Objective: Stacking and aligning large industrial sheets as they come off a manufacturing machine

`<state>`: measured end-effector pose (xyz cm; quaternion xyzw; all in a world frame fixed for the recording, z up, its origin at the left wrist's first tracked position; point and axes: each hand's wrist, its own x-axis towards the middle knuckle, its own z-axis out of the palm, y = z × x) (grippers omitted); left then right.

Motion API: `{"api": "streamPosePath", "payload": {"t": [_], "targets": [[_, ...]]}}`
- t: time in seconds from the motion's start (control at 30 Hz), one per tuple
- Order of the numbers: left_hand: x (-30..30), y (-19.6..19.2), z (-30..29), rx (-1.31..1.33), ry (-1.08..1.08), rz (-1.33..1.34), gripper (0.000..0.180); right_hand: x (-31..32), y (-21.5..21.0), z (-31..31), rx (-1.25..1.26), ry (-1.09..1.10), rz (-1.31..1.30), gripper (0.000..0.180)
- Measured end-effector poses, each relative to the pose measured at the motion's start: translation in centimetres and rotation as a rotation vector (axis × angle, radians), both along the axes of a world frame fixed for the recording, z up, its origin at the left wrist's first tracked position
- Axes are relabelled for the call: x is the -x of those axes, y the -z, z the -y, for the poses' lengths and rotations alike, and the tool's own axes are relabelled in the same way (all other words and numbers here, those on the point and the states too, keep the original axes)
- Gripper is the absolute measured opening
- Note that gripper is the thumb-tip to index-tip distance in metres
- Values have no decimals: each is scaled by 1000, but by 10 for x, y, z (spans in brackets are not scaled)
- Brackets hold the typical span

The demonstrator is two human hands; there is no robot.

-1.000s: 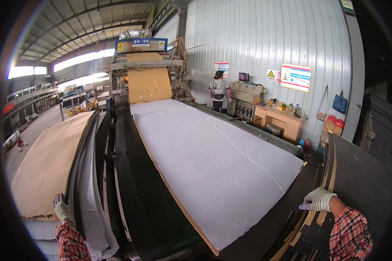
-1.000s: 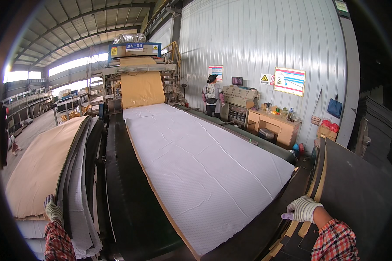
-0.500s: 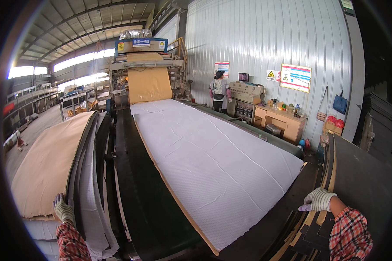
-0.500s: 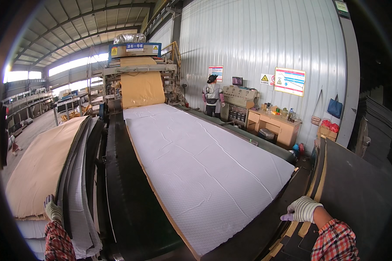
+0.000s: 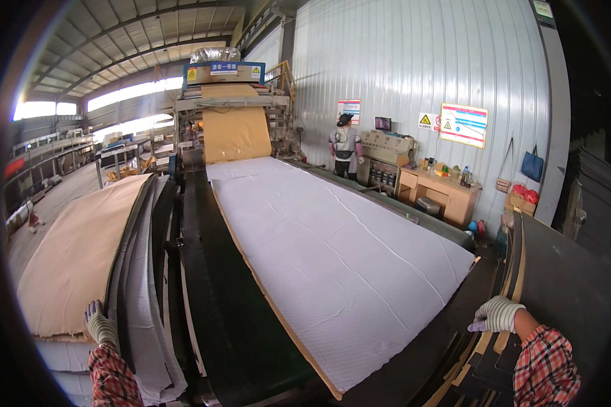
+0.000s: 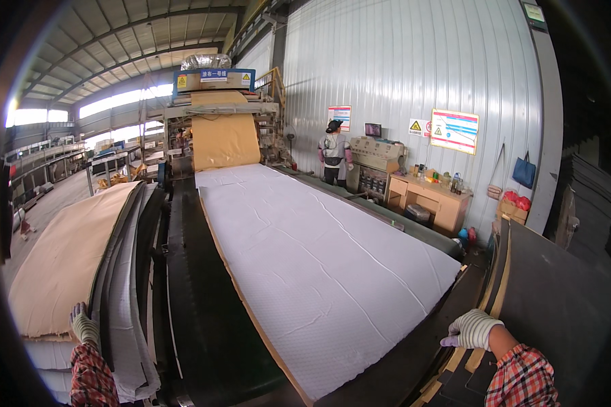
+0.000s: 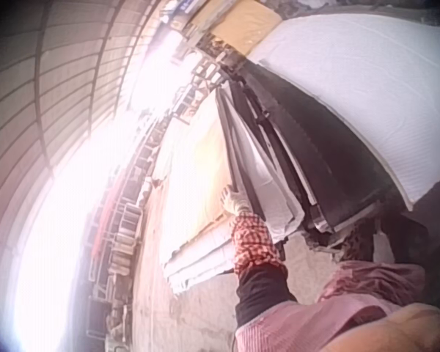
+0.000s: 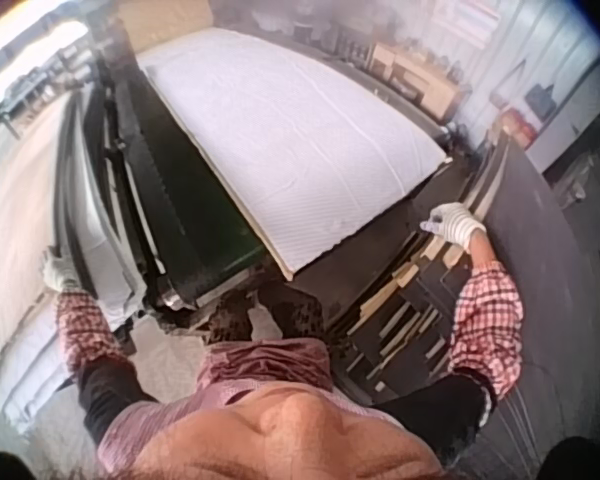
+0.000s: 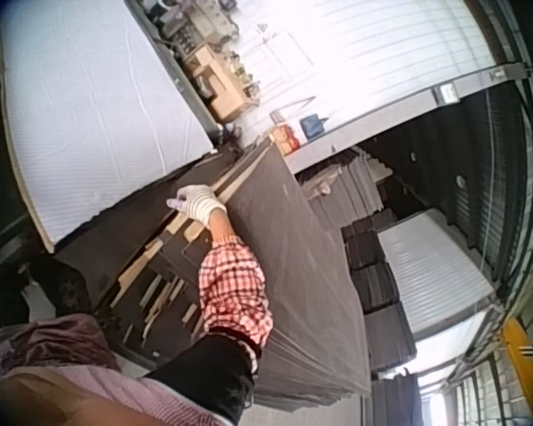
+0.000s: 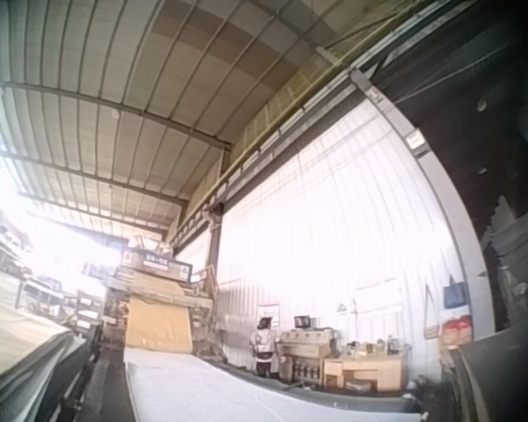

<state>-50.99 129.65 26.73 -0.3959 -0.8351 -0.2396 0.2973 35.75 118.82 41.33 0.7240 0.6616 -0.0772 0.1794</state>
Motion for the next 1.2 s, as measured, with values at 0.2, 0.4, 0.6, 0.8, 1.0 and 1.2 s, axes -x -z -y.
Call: {"api": "streamPosePath", "payload": {"t": [0.2, 0.4, 0.6, 0.8, 1.0, 1.2], "targets": [[3, 3, -3, -38, 20, -15, 48, -5, 2, -1, 32, 36, -15, 63], [8, 8, -3, -61, 20, -23, 49, 2, -3, 0, 10, 77, -93, 62], [6, 4, -1, -61, 27, -12, 50, 2, -3, 2, -5, 77, -93, 59], [14, 15, -7, -72, 29, -23, 49, -5, 3, 2, -122, 51, -204, 55], [15, 16, -8, -71, 29, -17, 49, 10, -9, 2, -96, 109, -164, 58], [11, 12, -5, -76, 40, -10, 50, 18, -17, 2, -124, 91, -42, 68]]}}
